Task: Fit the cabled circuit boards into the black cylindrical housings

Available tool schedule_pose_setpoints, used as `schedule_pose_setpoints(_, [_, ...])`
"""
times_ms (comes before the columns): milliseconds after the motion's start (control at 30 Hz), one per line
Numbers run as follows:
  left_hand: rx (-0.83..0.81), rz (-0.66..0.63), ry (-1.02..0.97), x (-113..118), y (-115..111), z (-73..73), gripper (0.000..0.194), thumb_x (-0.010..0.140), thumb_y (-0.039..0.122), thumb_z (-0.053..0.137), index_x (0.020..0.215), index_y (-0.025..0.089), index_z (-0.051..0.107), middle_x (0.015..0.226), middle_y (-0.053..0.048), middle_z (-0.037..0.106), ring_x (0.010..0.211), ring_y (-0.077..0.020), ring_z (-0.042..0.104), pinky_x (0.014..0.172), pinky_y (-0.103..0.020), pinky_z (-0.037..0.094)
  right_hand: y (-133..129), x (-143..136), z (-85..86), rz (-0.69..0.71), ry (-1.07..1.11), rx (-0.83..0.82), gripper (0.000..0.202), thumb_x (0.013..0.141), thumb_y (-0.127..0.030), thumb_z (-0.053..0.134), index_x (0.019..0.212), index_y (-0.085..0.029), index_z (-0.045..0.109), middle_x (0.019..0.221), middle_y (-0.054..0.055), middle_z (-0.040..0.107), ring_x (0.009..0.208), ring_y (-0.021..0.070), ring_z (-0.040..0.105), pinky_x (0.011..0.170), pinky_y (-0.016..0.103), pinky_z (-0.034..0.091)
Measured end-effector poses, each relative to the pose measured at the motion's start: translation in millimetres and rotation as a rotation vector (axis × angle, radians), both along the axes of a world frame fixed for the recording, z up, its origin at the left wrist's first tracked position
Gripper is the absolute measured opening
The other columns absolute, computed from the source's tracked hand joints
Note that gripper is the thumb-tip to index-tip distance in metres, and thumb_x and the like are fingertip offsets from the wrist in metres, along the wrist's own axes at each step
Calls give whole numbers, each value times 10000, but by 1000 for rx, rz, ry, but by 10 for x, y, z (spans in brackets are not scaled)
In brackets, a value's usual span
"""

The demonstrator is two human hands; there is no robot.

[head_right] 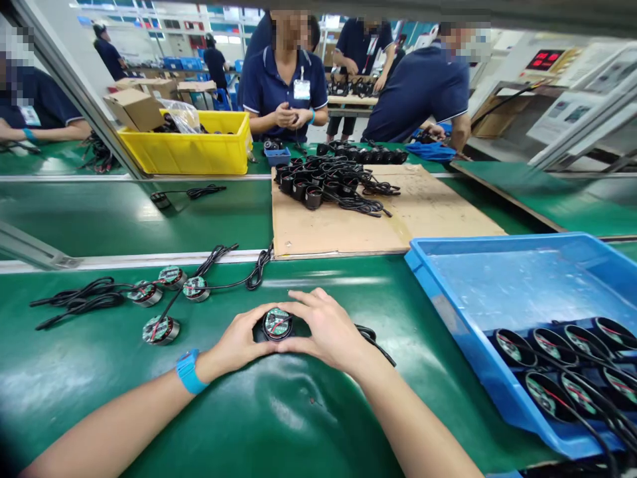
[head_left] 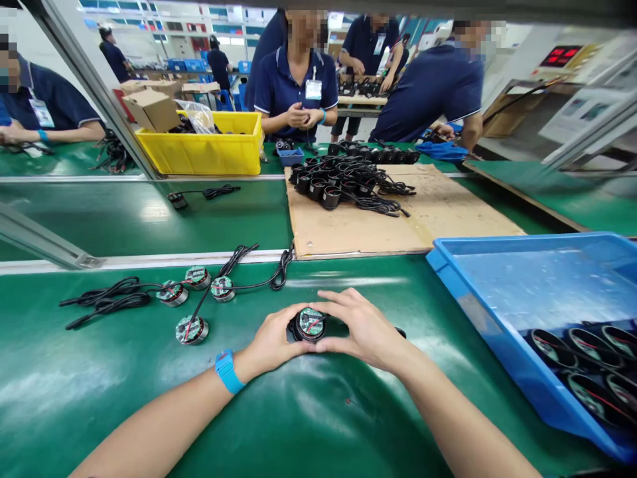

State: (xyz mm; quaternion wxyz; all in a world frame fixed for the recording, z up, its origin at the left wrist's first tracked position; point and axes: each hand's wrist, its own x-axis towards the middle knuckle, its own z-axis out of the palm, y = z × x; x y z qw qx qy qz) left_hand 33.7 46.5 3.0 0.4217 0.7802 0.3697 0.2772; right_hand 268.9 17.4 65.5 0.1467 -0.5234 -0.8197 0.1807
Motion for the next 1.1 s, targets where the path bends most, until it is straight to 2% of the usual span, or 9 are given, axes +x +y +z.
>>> schedule_pose_setpoints(100, [10,22,42,-65,14,130,664,766,432,856,1343,251,582,1332,-61,689,1219,-301,659,1075,-433,515,-176,275,-232,-113,16,58,698,787,-537,802,1393,-278,572,1519,135,512,1348,350,508,1094,572,413])
schedule_pose_setpoints(200, [106,50,58,-106,0,344,629,802,428,824,1351,264,564,1344,-47,678,1341,-317,573,1158,-473,451,-430,440,-386,-272,52,71,230,1002,-385,539,1110,-216,652,1121,115,737,1026,274,701,884,444,556])
schedule_pose_setpoints(267, [217,62,21,-93,-12,441,641,825,434,802,1382,274,527,1373,-40,660,1401,-313,516,1235,-502,347,-596,437,-383,-349,104,116,263,1061,-346,381,1086,-206,602,892,77,738,787,223,718,702,346,568])
schedule_pose_setpoints(333, [262,33,5,-55,-5,445,658,835,437,790,1401,267,500,1388,-53,649,1383,-312,537,1262,-524,288,-719,381,-319,-409,162,198,268,1068,-369,352,1125,-204,555,819,55,717,691,208,703,613,309,546])
schedule_pose_setpoints(500, [138,-120,179,-8,50,284,595,807,432,813,1317,242,572,1349,-85,675,1405,-384,498,1178,-569,410,-852,289,-161,-404,205,229,199,1058,-354,392,1048,-230,547,748,18,696,606,189,679,533,280,514])
schedule_pose_setpoints(600, [215,-83,91,-20,20,327,683,820,455,804,1402,260,504,1423,-81,625,1424,-360,479,1232,-555,326,-895,291,-122,-395,231,279,185,1058,-344,408,1071,-228,551,744,13,692,609,184,678,536,274,517])
schedule_pose_setpoints(800, [154,-310,199,35,22,361,653,801,565,792,1314,227,572,1291,-114,697,1204,-342,672,1061,-479,530,-926,311,-176,-344,201,311,211,1065,-359,414,1078,-209,563,775,29,707,626,186,690,547,273,529])
schedule_pose_setpoints(967, [177,-320,103,87,29,313,788,784,654,765,1402,245,497,1389,-113,650,1378,-354,538,1267,-642,68,-975,333,-235,-374,213,319,211,1065,-369,421,1083,-217,566,741,11,690,590,178,673,528,266,526])
schedule_pose_setpoints(1100, [240,-374,149,124,10,268,812,760,705,750,1357,193,548,1379,-212,643,1363,-384,547,1229,-704,-16,-1001,336,-220,-349,202,296,198,1066,-353,418,1077,-219,564,750,8,695,587,170,674,518,256,521])
